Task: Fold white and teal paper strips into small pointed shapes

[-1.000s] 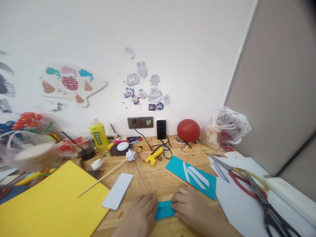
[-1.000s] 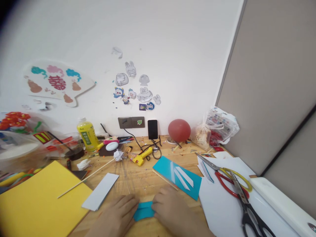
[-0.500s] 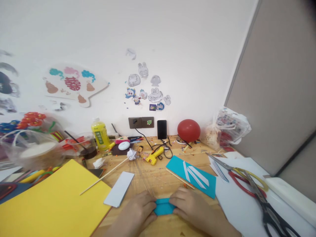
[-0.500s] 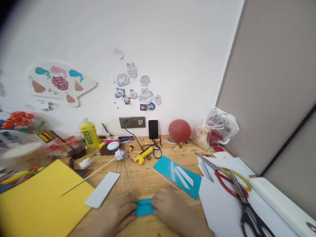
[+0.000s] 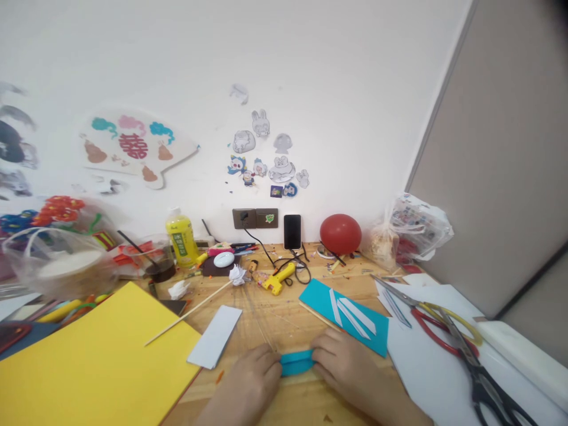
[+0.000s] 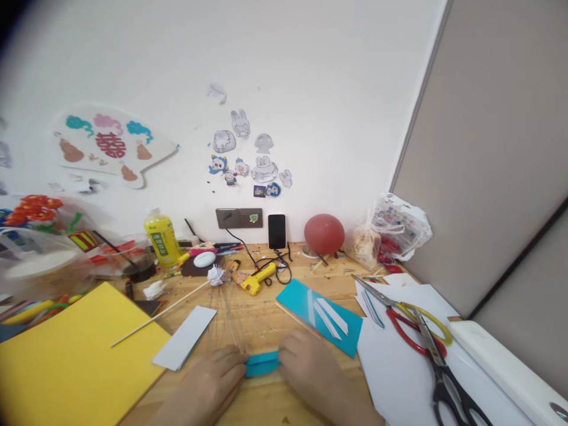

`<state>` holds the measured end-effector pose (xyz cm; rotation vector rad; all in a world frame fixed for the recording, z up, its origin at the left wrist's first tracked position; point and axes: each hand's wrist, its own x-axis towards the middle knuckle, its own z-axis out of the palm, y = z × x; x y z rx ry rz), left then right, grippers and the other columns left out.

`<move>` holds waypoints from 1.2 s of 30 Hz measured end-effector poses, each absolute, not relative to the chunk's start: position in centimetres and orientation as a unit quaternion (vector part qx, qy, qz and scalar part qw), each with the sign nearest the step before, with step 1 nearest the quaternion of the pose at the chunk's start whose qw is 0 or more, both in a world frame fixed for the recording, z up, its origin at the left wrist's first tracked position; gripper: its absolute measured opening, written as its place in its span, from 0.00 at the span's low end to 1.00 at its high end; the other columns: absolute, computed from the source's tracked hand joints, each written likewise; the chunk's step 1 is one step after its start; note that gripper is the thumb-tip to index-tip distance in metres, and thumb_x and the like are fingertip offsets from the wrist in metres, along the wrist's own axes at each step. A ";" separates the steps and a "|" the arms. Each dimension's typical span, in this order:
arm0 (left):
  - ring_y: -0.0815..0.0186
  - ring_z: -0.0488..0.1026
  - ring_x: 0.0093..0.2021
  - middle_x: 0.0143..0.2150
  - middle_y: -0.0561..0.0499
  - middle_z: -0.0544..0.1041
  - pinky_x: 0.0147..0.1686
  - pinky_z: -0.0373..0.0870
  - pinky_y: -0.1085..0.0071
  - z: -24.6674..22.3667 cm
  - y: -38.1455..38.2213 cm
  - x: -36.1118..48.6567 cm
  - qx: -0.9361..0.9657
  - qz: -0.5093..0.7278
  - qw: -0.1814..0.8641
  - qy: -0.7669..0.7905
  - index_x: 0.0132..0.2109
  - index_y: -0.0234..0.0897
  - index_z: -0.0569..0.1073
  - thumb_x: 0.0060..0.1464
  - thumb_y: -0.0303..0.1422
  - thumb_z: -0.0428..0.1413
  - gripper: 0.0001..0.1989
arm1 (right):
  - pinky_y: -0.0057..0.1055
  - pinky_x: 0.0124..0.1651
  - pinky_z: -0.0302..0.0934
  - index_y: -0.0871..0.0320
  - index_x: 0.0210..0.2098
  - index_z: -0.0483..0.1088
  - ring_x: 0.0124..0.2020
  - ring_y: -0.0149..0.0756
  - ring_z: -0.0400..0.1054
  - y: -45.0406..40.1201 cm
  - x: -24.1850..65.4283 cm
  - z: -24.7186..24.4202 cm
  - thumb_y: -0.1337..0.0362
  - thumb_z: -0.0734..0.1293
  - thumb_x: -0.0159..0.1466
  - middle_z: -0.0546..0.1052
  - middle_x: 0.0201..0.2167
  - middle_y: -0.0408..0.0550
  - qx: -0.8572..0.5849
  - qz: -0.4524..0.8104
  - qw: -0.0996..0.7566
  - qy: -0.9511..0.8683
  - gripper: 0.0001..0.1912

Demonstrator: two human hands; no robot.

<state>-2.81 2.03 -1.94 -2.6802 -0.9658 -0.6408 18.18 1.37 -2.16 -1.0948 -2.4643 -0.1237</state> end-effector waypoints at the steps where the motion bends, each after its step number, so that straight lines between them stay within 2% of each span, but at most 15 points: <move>1: 0.69 0.70 0.30 0.28 0.55 0.73 0.31 0.68 0.75 -2.0 2.0 -2.8 -0.916 -0.205 0.109 -0.327 0.28 0.39 0.69 0.58 0.30 0.39 0.17 | 0.28 0.34 0.57 0.59 0.26 0.66 0.29 0.32 0.62 1.4 18.1 -2.3 0.71 0.59 0.60 0.71 0.25 0.43 -0.390 -0.051 0.211 -0.895 0.08; 6: 0.67 0.69 0.31 0.29 0.53 0.73 0.32 0.68 0.72 -2.4 1.8 -2.7 -0.920 -0.168 0.091 -0.343 0.29 0.37 0.68 0.57 0.28 0.41 0.14 | 0.28 0.31 0.54 0.59 0.23 0.65 0.28 0.31 0.60 1.4 18.0 -2.4 0.72 0.59 0.60 0.71 0.25 0.43 -0.383 -0.064 0.190 -0.902 0.10; 14: 0.67 0.68 0.32 0.30 0.52 0.71 0.32 0.67 0.71 -3.1 1.9 -2.6 -0.919 -0.173 0.084 -0.345 0.30 0.36 0.67 0.55 0.24 0.43 0.11 | 0.28 0.35 0.57 0.58 0.32 0.68 0.31 0.33 0.62 1.2 18.1 -1.9 0.73 0.59 0.59 0.73 0.28 0.44 -0.387 -0.038 0.199 -0.900 0.07; 19: 0.66 0.67 0.33 0.34 0.52 0.70 0.33 0.66 0.71 -2.8 1.7 -2.6 -0.917 -0.146 0.068 -0.364 0.37 0.38 0.67 0.54 0.25 0.46 0.07 | 0.30 0.39 0.59 0.58 0.33 0.68 0.34 0.34 0.64 1.2 18.0 -1.7 0.73 0.60 0.58 0.73 0.30 0.45 -0.447 0.004 0.201 -0.872 0.07; 22: 0.67 0.67 0.33 0.33 0.52 0.69 0.33 0.66 0.72 -2.8 1.6 -2.6 -0.916 -0.152 0.060 -0.365 0.37 0.39 0.67 0.54 0.25 0.46 0.07 | 0.29 0.38 0.59 0.58 0.31 0.68 0.33 0.34 0.64 1.3 18.0 -1.8 0.74 0.60 0.57 0.73 0.30 0.44 -0.458 0.016 0.202 -0.866 0.07; 26: 0.67 0.67 0.32 0.32 0.52 0.69 0.31 0.65 0.72 -3.1 1.7 -2.5 -0.913 -0.155 0.076 -0.368 0.37 0.39 0.67 0.54 0.24 0.45 0.08 | 0.29 0.35 0.59 0.58 0.32 0.69 0.31 0.33 0.64 1.7 18.2 -2.8 0.71 0.60 0.60 0.73 0.29 0.45 -0.405 -0.040 0.207 -0.890 0.07; 30: 0.66 0.67 0.32 0.33 0.51 0.70 0.32 0.66 0.71 -3.3 1.8 -2.4 -0.914 -0.133 0.096 -0.372 0.40 0.38 0.66 0.53 0.23 0.46 0.09 | 0.27 0.32 0.57 0.59 0.29 0.69 0.30 0.32 0.63 2.0 18.3 -3.5 0.68 0.58 0.63 0.72 0.26 0.45 -0.408 -0.067 0.212 -0.885 0.10; 34: 0.65 0.67 0.34 0.35 0.50 0.70 0.33 0.66 0.70 -3.0 1.8 -2.4 -0.917 -0.121 0.097 -0.368 0.43 0.37 0.65 0.52 0.22 0.47 0.11 | 0.28 0.31 0.57 0.59 0.35 0.68 0.28 0.32 0.63 1.8 18.2 -3.3 0.69 0.56 0.64 0.72 0.26 0.45 -0.390 -0.072 0.230 -0.889 0.10; 36: 0.65 0.67 0.34 0.35 0.51 0.70 0.33 0.66 0.71 -2.8 1.8 -2.4 -0.918 -0.120 0.091 -0.367 0.41 0.38 0.66 0.52 0.23 0.48 0.10 | 0.28 0.32 0.58 0.59 0.35 0.68 0.28 0.32 0.63 1.7 18.1 -3.0 0.69 0.57 0.63 0.73 0.26 0.44 -0.390 -0.065 0.233 -0.889 0.09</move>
